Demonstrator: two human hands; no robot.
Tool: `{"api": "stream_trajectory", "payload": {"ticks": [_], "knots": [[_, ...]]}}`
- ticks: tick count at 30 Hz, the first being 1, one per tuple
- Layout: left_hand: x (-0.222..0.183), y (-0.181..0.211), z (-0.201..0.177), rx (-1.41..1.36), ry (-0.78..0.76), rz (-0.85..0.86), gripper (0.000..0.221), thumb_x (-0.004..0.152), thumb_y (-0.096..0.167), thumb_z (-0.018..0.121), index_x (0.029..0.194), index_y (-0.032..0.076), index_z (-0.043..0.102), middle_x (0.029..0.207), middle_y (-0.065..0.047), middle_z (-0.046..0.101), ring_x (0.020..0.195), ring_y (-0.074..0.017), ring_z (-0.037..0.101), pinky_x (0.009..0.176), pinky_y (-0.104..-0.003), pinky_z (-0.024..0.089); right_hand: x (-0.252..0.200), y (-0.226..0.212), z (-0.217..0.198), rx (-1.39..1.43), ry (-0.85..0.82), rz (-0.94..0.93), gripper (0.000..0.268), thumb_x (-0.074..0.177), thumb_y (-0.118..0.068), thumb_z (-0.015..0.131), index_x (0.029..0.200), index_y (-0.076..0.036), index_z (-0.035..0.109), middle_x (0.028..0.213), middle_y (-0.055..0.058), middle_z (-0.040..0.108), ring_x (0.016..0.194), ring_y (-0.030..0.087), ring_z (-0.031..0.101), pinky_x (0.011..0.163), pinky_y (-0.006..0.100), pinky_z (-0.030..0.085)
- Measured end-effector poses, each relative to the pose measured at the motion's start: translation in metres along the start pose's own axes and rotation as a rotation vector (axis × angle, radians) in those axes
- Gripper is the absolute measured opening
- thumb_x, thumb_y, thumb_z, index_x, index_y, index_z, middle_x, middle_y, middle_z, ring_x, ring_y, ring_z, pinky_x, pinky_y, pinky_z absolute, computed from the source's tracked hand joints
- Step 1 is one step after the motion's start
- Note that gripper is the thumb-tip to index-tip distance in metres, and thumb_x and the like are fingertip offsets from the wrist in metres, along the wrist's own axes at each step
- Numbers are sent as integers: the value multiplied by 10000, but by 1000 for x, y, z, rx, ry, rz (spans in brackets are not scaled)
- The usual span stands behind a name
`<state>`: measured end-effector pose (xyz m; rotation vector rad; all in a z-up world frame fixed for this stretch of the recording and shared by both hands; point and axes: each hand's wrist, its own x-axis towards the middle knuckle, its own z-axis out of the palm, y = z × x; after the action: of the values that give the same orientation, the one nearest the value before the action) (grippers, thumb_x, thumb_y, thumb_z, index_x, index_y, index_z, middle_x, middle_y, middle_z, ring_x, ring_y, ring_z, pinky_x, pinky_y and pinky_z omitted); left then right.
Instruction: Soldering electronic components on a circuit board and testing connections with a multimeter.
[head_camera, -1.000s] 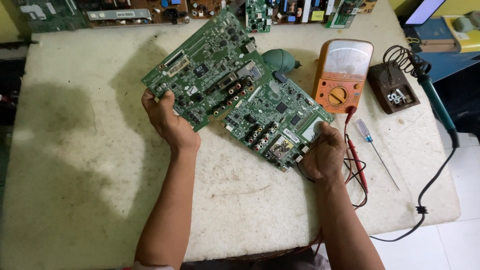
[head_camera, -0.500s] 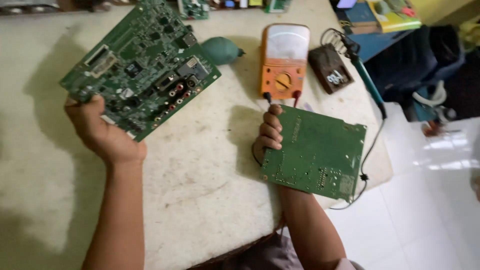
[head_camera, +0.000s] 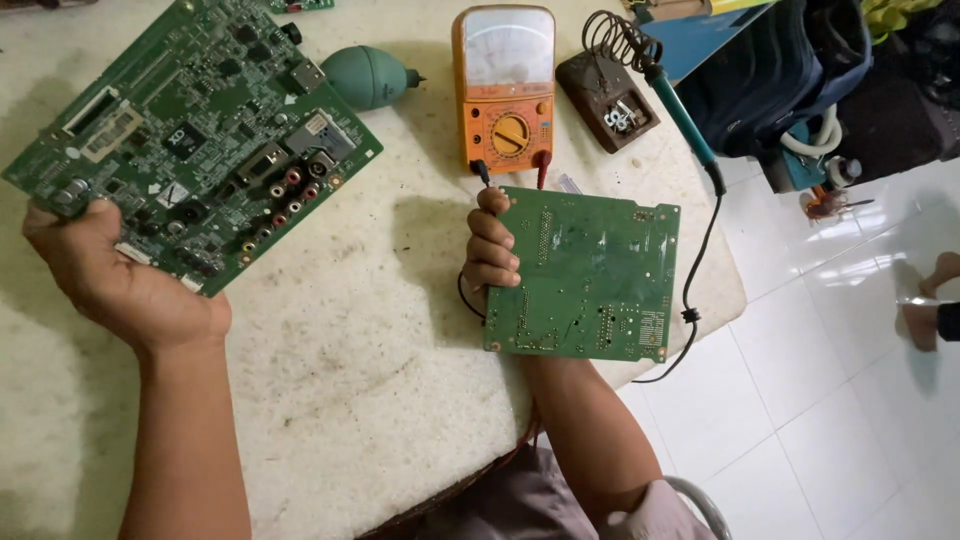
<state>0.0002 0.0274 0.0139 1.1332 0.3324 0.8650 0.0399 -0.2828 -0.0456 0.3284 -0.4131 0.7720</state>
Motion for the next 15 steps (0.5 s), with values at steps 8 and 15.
{"api": "stream_trajectory", "payload": {"ticks": [8,15], "knots": [[13,-41,-6,-95,-30,253,254,898,99,588,1149,106,630,1182,-90,634,1153,-274,584,1059,-465,513,-4,-4,-6,159,60,-71,207,1098,-172,309,1075,-43,468,833,96,447,654,217,461,568,329,461],[23,-57,-24,197,159,212,415,1025,141,733,1424,108,626,1516,-341,450,1446,-419,384,1237,-547,308,-5,-15,-34,-137,-59,-27,337,1128,-262,252,1291,-104,501,1007,69,457,830,246,521,677,382,521]]}}
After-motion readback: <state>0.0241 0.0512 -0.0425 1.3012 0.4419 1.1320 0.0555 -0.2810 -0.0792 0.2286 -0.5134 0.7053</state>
